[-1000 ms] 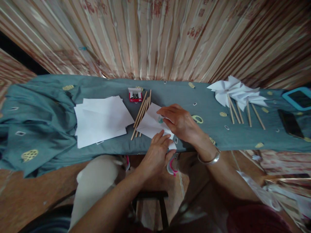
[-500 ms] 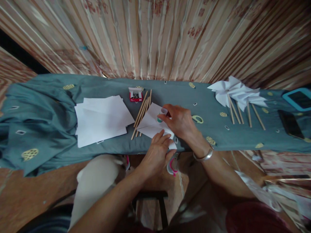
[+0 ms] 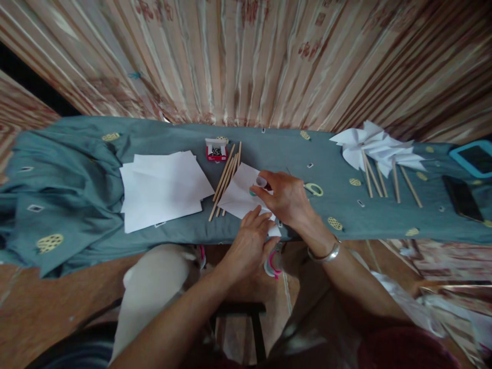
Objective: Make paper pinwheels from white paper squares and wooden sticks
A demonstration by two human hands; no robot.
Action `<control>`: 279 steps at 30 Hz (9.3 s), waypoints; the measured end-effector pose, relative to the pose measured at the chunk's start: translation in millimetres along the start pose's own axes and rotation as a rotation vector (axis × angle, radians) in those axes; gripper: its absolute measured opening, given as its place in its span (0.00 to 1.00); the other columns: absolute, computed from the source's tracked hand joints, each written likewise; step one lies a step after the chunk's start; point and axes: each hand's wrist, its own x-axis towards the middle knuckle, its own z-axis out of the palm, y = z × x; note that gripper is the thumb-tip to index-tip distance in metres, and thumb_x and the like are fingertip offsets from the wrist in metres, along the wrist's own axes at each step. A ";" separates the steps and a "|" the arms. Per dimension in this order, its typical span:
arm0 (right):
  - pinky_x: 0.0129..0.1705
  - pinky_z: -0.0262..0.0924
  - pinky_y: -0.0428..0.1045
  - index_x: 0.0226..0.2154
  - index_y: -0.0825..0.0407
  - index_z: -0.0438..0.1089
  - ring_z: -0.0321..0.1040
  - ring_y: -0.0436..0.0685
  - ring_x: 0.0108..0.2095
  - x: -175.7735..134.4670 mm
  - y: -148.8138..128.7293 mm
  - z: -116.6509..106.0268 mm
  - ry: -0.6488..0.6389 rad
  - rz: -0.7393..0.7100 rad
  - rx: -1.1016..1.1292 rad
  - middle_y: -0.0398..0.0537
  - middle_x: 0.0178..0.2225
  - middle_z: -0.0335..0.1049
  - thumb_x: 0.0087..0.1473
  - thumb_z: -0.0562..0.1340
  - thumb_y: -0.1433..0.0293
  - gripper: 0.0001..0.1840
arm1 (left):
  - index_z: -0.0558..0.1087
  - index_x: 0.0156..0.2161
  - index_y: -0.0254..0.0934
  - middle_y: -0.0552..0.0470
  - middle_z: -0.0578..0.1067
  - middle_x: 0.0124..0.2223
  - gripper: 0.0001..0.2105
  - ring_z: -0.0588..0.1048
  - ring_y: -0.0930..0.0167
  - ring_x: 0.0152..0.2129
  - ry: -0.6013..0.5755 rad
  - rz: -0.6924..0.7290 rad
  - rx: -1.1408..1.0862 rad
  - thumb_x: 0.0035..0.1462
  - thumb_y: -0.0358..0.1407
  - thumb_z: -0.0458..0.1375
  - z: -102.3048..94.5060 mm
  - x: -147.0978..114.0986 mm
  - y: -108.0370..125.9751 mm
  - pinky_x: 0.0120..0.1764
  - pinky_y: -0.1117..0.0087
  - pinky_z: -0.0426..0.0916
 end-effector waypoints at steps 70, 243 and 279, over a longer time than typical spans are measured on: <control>0.30 0.72 0.39 0.29 0.55 0.77 0.74 0.46 0.25 -0.7 53.0 -4.5 -0.189 0.561 1.652 0.44 0.26 0.78 0.34 0.76 0.64 0.18 | 0.78 0.40 0.35 0.52 0.79 0.36 0.20 0.75 0.71 0.31 0.524 -0.516 -0.927 0.38 0.38 0.69 -43.2 15.6 -7.5 0.40 0.67 0.69; 0.33 0.62 0.46 0.33 0.52 0.74 0.71 0.51 0.29 -34.7 44.6 35.9 -0.117 0.343 0.533 0.43 0.28 0.76 0.49 0.64 0.74 0.05 | 0.73 0.42 0.32 0.43 0.77 0.45 0.09 0.73 0.62 0.43 0.080 0.147 0.382 0.63 0.33 0.53 -23.5 0.4 -15.0 0.45 0.57 0.72; 0.35 0.64 0.47 0.33 0.51 0.74 0.74 0.54 0.31 -31.3 39.6 32.1 -0.140 0.390 0.490 0.45 0.30 0.77 0.50 0.64 0.74 0.05 | 0.58 0.60 0.28 0.37 0.71 0.57 0.25 0.66 0.55 0.51 0.038 0.012 0.501 0.61 0.38 0.53 -15.8 8.8 -20.7 0.48 0.55 0.62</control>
